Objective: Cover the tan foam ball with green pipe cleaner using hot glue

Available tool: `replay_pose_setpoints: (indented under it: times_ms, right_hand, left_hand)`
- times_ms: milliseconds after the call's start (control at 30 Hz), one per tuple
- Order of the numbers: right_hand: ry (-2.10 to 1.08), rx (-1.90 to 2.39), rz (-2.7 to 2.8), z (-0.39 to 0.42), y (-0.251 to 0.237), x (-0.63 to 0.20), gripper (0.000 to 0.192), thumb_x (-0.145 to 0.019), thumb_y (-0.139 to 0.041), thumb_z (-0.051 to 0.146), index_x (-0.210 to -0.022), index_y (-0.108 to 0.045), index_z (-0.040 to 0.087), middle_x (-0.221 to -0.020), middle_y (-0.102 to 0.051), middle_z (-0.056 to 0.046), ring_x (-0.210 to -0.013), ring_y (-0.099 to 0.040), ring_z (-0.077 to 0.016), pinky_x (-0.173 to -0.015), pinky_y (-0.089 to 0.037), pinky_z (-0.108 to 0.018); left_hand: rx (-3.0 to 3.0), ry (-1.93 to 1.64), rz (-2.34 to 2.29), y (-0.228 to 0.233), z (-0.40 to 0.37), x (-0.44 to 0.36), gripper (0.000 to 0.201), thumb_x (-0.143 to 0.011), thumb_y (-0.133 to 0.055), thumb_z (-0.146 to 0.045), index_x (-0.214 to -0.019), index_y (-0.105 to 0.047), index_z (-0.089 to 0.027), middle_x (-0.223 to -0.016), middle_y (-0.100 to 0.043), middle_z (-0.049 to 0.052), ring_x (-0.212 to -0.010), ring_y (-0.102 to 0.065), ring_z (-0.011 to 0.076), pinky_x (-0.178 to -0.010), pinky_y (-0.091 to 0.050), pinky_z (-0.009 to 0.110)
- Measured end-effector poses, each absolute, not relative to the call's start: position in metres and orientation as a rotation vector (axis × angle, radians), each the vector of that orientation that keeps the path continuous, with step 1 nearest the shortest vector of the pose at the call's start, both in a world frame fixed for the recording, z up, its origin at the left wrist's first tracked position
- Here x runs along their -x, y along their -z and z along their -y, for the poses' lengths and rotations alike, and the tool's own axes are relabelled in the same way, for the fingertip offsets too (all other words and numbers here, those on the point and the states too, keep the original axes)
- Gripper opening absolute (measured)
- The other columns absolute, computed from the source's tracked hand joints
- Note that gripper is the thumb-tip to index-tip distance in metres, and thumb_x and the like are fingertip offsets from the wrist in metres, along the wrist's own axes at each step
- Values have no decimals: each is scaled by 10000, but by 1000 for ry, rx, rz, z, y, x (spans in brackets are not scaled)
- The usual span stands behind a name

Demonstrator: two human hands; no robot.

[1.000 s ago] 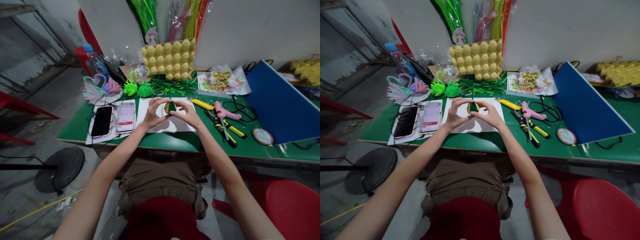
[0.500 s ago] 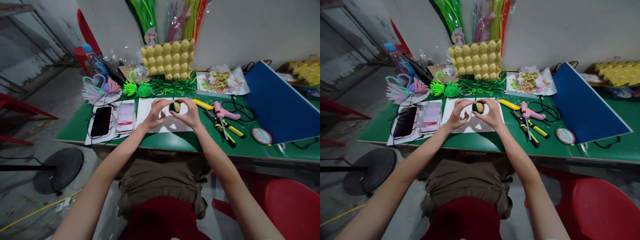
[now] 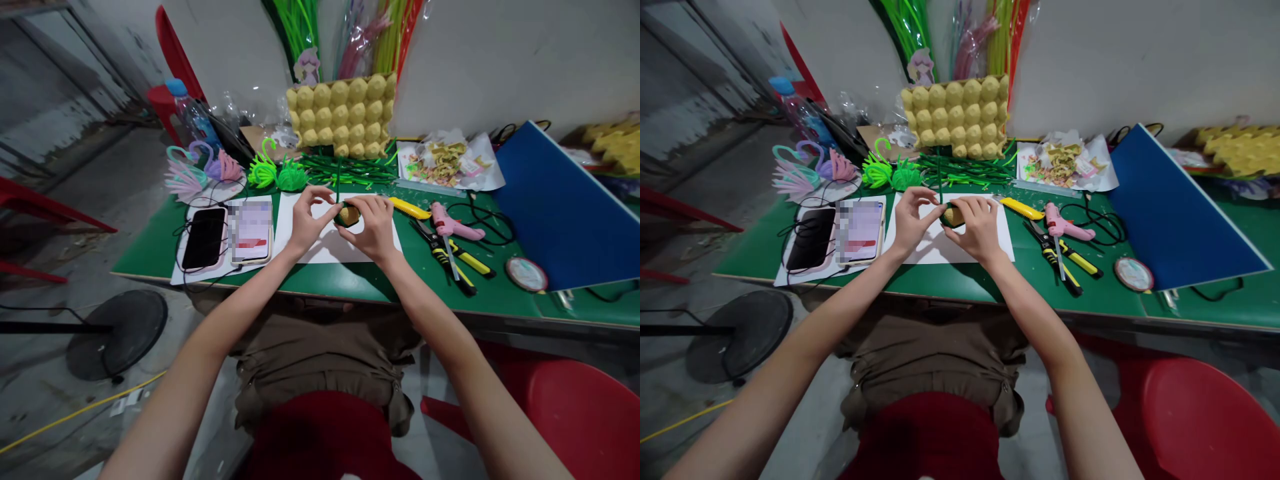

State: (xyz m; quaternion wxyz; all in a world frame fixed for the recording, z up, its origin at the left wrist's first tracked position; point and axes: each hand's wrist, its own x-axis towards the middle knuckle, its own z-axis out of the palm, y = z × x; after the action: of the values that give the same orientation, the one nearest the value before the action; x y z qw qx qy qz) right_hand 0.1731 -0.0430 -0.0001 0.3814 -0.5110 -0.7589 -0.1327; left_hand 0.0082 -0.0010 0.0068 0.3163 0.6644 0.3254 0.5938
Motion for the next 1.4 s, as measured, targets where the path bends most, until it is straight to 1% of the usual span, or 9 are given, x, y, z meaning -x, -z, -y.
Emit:
replay_pose_setpoints:
  times_ms: [100,300,600,767,900,1000,1100,1267,1400]
  right_hand:
    - [343,1288,1928,43,1,-173,390,-873,-670,374,-1220,-621,203,-1187,-708,-132,-1113,-597,-322,-1003,-357,-490]
    - [428,1257,1881,43,0,-173,384,-873,-682,447,-1180,-628,221,-1150,-726,-116,-1077,-619,-311,-984,-373,-481]
    - [444,1282,1829,45,-1,-173,377,-891,-664,448,-1191,-619,223,-1128,-727,-116,-1083,-626,-312,-965,-386,-481]
    - [448,1237,1820,45,-1,-173,375,-891,-666,456,-1179,-621,220,-1115,-735,-112,-1064,-635,-302,-957,-398,-470]
    - [419,1243,1828,45,0,-174,387,-885,-660,462,-1187,-626,224,-1137,-728,-121,-1087,-631,-310,-974,-403,-477]
    - [369,1223,1839,45,0,-176,415,-870,-667,469,-1206,-628,227,-1155,-714,-129,-1103,-622,-319,-991,-406,-488]
    - [312,1189,1858,45,-2,-179,420,-868,-667,463,-1214,-631,229,-1165,-705,-134,-1106,-620,-321,-998,-410,-494]
    - [215,1198,1885,47,-5,-180,456,-862,-682,499,-1227,-635,232,-1189,-703,-137,-1129,-620,-329,-1011,-413,-508]
    - [173,1189,1900,47,-6,-180,484,-880,-666,554,-1237,-636,229,-1207,-709,-139,-1146,-628,-316,-1018,-433,-493]
  left_hand:
    - [-1586,-1524,-827,-7,-1,-8,446,-731,-836,-532,-967,-622,-221,-947,-680,20,-896,-674,152,-786,-503,269]
    - [-1410,-1481,-747,-9,-4,-8,347,-673,-874,-431,-727,-631,-190,-803,-645,7,-832,-629,144,-768,-500,268]
    - [-1172,-1405,-720,-9,-3,-10,293,-620,-882,-312,-696,-629,-186,-794,-652,-20,-789,-593,107,-815,-484,249]
    - [-1157,-1343,-671,-12,-2,-10,323,-624,-889,-344,-723,-625,-186,-782,-643,-29,-803,-600,115,-788,-477,243]
    - [-1105,-1152,-675,-17,4,-9,342,-661,-863,-389,-868,-675,-192,-956,-706,5,-956,-652,157,-835,-485,262]
    - [-1060,-1004,-643,-18,6,-8,362,-691,-845,-455,-877,-693,-184,-1006,-738,42,-1024,-675,196,-858,-499,279]
    - [-1034,-911,-604,-17,4,-7,377,-693,-851,-493,-855,-714,-181,-967,-760,58,-978,-699,206,-843,-520,291]
    - [-1035,-808,-627,-16,2,-3,379,-763,-798,-552,-859,-720,-195,-899,-764,57,-866,-721,206,-794,-569,326]
    - [-1019,-709,-600,-19,4,0,429,-780,-761,-607,-872,-735,-189,-911,-782,84,-893,-755,242,-872,-594,386]
